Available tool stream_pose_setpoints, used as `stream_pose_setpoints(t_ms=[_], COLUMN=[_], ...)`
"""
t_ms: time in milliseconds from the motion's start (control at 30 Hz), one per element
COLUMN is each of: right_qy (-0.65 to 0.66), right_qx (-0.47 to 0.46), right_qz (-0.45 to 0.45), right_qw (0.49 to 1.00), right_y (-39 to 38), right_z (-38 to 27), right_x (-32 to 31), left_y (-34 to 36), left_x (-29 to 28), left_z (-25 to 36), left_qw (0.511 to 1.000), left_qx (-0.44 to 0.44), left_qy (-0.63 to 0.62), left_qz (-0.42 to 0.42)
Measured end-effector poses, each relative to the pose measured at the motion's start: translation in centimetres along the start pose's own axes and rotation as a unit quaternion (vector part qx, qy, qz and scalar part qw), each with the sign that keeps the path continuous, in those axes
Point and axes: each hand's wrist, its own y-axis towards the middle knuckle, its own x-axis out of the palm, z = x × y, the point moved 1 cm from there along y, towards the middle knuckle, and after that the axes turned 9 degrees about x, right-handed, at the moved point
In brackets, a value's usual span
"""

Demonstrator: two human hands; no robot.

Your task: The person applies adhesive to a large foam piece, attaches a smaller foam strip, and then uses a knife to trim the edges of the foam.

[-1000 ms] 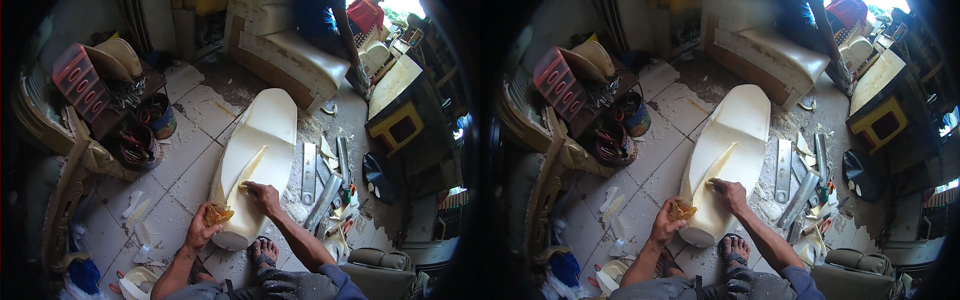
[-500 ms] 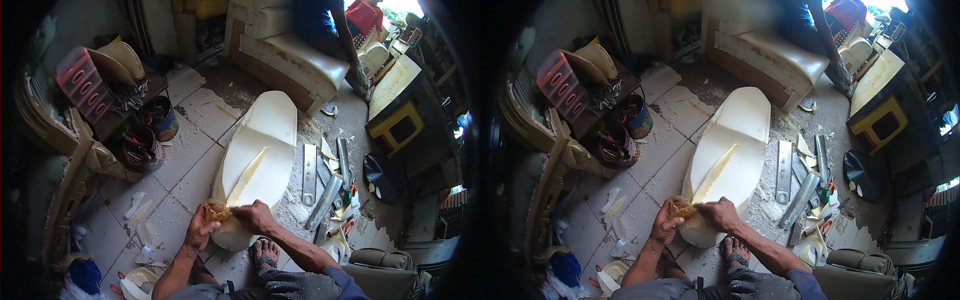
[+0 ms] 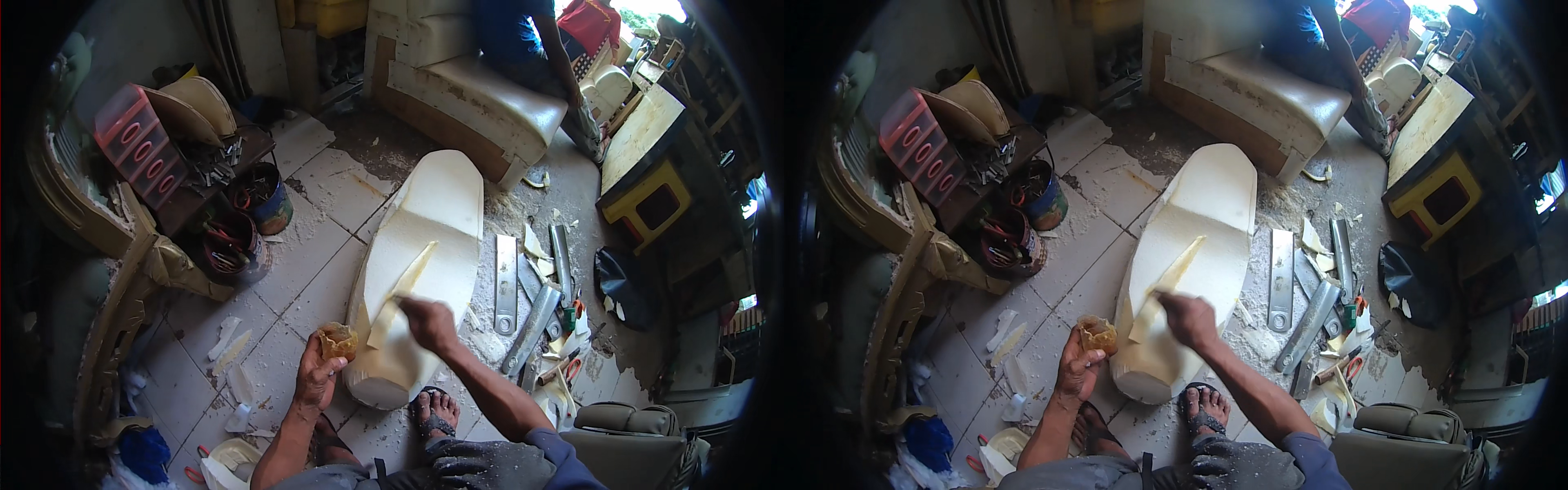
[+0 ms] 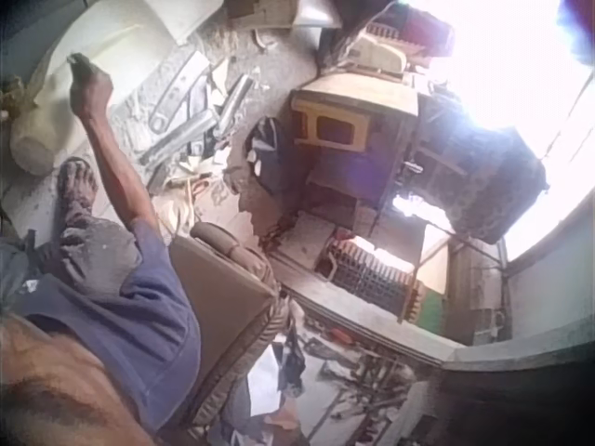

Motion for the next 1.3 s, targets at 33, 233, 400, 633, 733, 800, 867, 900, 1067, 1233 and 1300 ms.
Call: stream_pose_setpoints(t_ms=[33,233,400,633,733,800,867,900,1067,1233,1300], right_qy=[0.020,-0.123,0.029,-0.132,-0.131,-0.168,-0.157,-0.152,-0.113,-0.007,-0.056], right_qx=[0.095,-0.070,0.115,0.122,0.082,0.083,0.063,0.054,-0.041,0.059,0.082], right_qz=[0.030,-0.118,0.084,0.098,0.085,0.038,0.014,0.003,-0.062,-0.047,0.087], right_qw=[0.995,0.983,0.989,0.979,0.984,0.981,0.986,0.987,0.991,0.997,0.991], right_y=[1.2,0.0,3.9,6.2,4.8,3.8,3.1,2.5,-1.0,1.7,4.8], right_z=[0.8,0.6,4.0,9.6,10.2,7.0,6.1,5.8,3.4,4.1,4.0], right_x=[-0.4,3.1,1.3,1.2,1.7,0.8,1.0,0.9,1.3,0.2,-0.6], left_y=[-0.1,-0.3,-0.8,-0.6,-0.5,-0.4,-0.4,-0.4,-0.1,-0.3,-0.5], left_x=[0.2,0.0,0.1,-0.6,-0.2,-0.5,-0.7,-0.7,-0.3,-0.6,-0.7], left_z=[0.1,0.8,1.8,1.3,1.1,1.2,1.1,1.1,1.0,1.2,1.2], left_qw=[1.000,1.000,1.000,1.000,1.000,1.000,1.000,1.000,1.000,1.000,1.000], left_qx=[0.001,0.000,-0.002,0.002,-0.003,-0.004,-0.005,-0.007,-0.005,-0.002,-0.002], left_qy=[0.002,0.007,0.009,0.018,0.015,0.014,0.011,0.011,0.014,0.016,0.016], left_qz=[0.002,0.014,0.021,0.017,0.014,0.016,0.020,0.019,0.014,0.015,0.016])
